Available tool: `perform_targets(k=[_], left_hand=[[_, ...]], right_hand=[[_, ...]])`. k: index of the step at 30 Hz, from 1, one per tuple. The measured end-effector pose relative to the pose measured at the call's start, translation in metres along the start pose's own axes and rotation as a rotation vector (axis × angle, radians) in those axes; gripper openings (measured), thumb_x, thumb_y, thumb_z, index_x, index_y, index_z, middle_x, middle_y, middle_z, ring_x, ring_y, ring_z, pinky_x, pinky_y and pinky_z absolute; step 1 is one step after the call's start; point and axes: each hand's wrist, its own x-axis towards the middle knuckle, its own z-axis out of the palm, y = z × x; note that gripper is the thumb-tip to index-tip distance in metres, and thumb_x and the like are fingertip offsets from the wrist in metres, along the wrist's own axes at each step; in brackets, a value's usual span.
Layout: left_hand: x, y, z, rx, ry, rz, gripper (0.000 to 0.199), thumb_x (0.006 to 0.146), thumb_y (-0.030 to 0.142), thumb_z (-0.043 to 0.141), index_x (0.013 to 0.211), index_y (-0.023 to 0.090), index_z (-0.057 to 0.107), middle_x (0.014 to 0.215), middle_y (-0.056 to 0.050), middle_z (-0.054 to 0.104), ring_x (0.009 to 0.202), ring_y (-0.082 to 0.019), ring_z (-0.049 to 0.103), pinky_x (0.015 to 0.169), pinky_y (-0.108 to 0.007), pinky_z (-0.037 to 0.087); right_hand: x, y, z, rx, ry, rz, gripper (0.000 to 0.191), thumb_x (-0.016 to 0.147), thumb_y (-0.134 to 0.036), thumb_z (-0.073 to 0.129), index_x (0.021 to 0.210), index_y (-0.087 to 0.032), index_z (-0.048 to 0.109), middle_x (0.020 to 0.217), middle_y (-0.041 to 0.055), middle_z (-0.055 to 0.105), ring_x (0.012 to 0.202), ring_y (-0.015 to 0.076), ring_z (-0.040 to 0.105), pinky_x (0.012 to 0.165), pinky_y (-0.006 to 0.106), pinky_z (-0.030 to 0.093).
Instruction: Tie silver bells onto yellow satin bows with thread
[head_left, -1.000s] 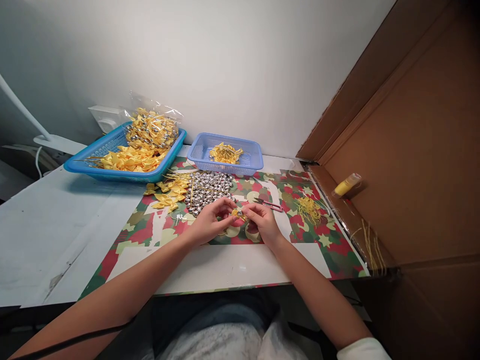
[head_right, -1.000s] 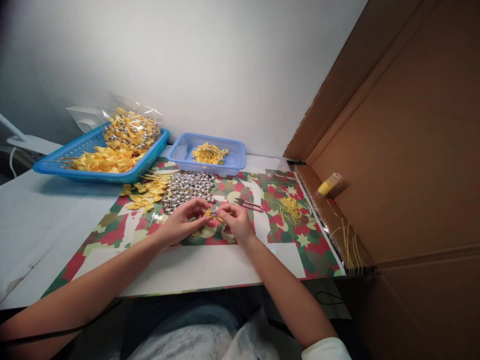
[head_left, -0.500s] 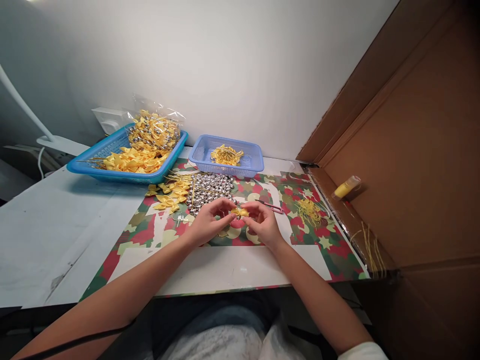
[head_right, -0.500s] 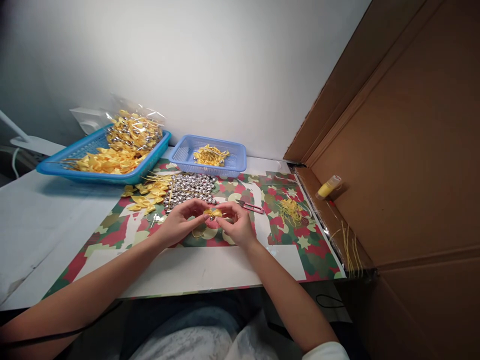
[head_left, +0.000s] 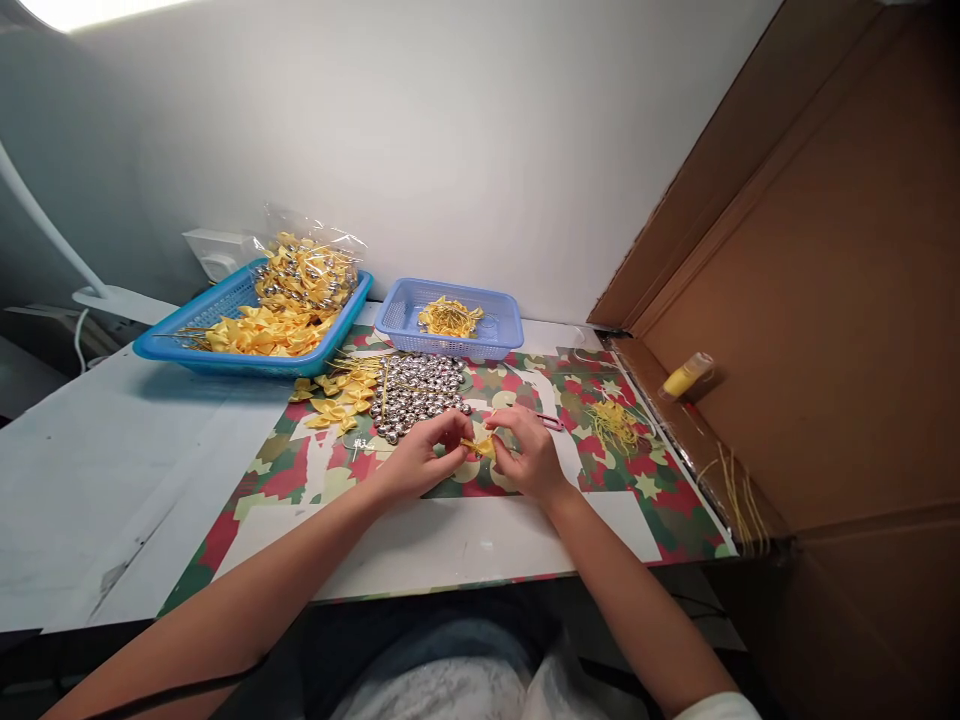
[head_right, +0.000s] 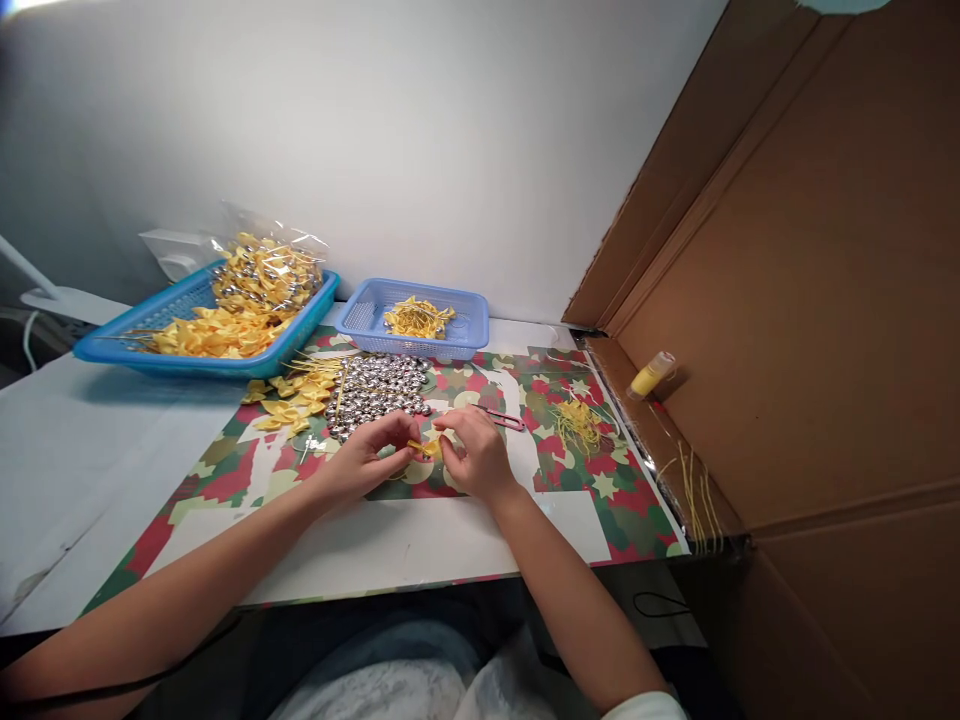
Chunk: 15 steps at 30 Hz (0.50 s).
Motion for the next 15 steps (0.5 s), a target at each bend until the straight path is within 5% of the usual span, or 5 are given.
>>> perform_targets(k=[5,9,15], left_hand=[[0.0,0.004,0.002,0.095,0.082,-0.002,0.017,0.081,0.023,0.054,0.097,0.019,0.054,0.075,0.001,0.058,0.062,-0.011,0.051,0.061,-0.023,0.043],[-0.001,0.007,0.003,0.216,0.099,0.033,0.014,0.082,0.023,0.053,0.095,0.018,0.059,0.08,-0.001,0.061,0.067,-0.012,0.051,0.065,-0.024,0.043],[-0.005,0.006,0.005,0.08,0.041,0.168,0.028,0.08,0.03,0.064,0.105,0.02,0.061,0.106,-0.008,0.06,0.097,-0.021,0.055,0.082,-0.031,0.045]], right_hand=[[-0.003,-0.004,0.0,0.084,0.011,-0.03,0.041,0.085,-0.004,0.039,0.115,-0.027,0.055,0.107,0.0051,0.068,0.114,0.0192,0.059,0.099,0.041,0.046],[-0.007,-0.01,0.002,0.23,-0.01,-0.002,0.035,0.09,-0.01,0.042,0.118,-0.027,0.054,0.115,0.0064,0.066,0.121,0.02,0.056,0.104,0.042,0.043],[-0.008,-0.02,0.005,0.817,0.019,0.42,0.039,0.08,-0.029,0.065,0.116,-0.03,0.05,0.107,0.0039,0.069,0.117,0.0214,0.058,0.092,0.039,0.051]])
